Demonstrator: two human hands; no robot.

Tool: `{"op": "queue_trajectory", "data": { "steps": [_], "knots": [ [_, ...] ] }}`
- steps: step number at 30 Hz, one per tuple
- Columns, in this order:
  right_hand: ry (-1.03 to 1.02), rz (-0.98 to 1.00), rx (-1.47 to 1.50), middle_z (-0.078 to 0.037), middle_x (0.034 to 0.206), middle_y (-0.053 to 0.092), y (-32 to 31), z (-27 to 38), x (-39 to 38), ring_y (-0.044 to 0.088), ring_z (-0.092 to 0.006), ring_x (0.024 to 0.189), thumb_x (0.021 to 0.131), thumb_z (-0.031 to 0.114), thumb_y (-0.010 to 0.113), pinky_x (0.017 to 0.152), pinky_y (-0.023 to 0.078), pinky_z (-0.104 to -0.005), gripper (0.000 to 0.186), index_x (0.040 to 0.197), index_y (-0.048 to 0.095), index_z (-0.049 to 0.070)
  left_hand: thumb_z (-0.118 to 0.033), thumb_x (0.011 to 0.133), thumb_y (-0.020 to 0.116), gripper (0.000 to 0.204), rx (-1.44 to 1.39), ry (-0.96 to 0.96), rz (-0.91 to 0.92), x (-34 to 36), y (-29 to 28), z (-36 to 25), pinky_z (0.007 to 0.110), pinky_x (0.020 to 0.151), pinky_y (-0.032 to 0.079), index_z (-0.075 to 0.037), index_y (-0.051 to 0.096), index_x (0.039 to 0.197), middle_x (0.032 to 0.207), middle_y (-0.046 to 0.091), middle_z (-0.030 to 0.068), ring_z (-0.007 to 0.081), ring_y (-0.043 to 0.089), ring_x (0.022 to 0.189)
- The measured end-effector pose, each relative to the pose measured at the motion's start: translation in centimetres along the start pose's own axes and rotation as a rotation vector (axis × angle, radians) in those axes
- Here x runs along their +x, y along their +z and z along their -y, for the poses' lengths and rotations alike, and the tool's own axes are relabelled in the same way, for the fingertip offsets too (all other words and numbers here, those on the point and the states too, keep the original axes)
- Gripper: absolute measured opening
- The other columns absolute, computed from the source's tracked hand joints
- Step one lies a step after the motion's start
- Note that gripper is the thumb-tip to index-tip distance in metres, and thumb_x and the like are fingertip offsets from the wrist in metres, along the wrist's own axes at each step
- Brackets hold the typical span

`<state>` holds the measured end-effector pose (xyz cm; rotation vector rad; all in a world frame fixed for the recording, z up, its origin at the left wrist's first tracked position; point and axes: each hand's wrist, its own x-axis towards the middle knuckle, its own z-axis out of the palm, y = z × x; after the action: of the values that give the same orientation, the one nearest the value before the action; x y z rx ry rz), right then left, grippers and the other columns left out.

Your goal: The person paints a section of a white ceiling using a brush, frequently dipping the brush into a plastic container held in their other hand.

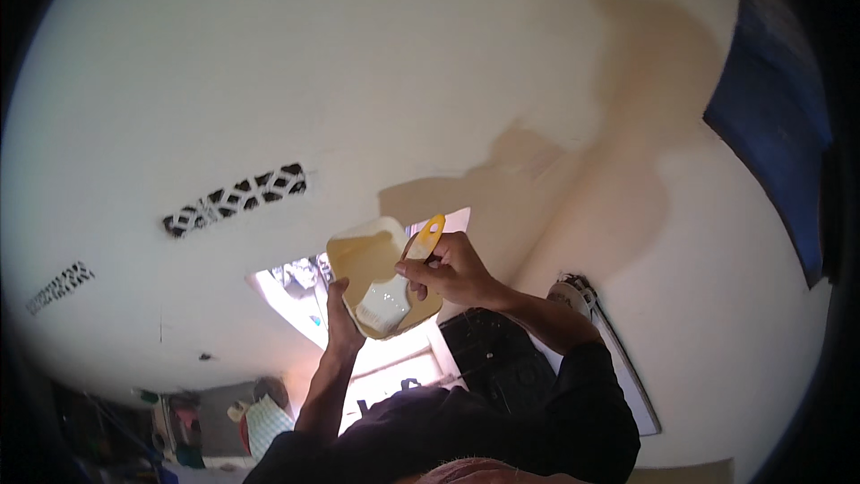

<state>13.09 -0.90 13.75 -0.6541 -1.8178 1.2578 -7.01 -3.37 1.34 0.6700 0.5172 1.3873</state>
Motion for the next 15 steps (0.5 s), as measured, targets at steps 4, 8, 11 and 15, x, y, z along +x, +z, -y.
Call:
{"op": "queue_trajectory", "data": {
  "steps": [4, 8, 11, 15],
  "knots": [
    [0.082, -0.126, 0.052, -0.006, 0.063, 0.065, -2.2, 2.0, 1.1, 0.064, -0.0102, 0.054, 0.093, 0.02, 0.066, 0.046, 0.047, -0.0227, 0.022, 0.083, 0.065, 0.0, -0.036, 0.092, 0.038, 0.058, -0.057, 0.011, -0.078, 0.0, -0.8, 0.1, 0.042, 0.098, 0.047, 0.001, 0.042, 0.136, 0.127, 0.055, 0.0181, 0.0285, 0.056, 0.116],
    [-0.103, -0.411, 0.166, -0.006, 0.061, 0.063, -6.7, 5.2, 4.8, 0.062, -0.0137, 0.05, 0.092, 0.02, 0.066, 0.045, 0.047, -0.0268, 0.021, 0.082, 0.065, 0.002, -0.034, 0.091, 0.042, 0.056, -0.066, 0.013, -0.127, -0.9, -1.6, -0.3, 0.042, 0.099, 0.046, 0.001, 0.042, 0.135, 0.125, 0.055, 0.0162, 0.0283, 0.056, 0.115],
    [-0.447, -0.573, 0.154, -0.01, 0.063, 0.062, -11.1, 10.8, 10.4, 0.06, -0.0175, 0.051, 0.09, 0.018, 0.066, 0.046, 0.047, -0.0302, 0.018, 0.083, 0.062, 0.002, -0.034, 0.092, 0.042, 0.053, -0.045, 0.051, -0.145, -1.9, -1.3, -0.7, 0.041, 0.096, 0.047, 0.0, 0.045, 0.131, 0.121, 0.056, 0.0151, 0.0269, 0.057, 0.112],
    [-0.801, -0.582, 0.184, -0.012, 0.066, 0.063, -14.6, 20.3, 18.6, 0.061, -0.0218, 0.053, 0.087, 0.018, 0.069, 0.052, 0.049, -0.0323, 0.022, 0.078, 0.061, 0.0, -0.034, 0.092, 0.042, 0.051, -0.027, 0.065, -0.179, -2.7, -0.3, -1.6, 0.04, 0.094, 0.048, 0.0, 0.046, 0.129, 0.118, 0.057, 0.0144, 0.026, 0.058, 0.109]
  ]
}}
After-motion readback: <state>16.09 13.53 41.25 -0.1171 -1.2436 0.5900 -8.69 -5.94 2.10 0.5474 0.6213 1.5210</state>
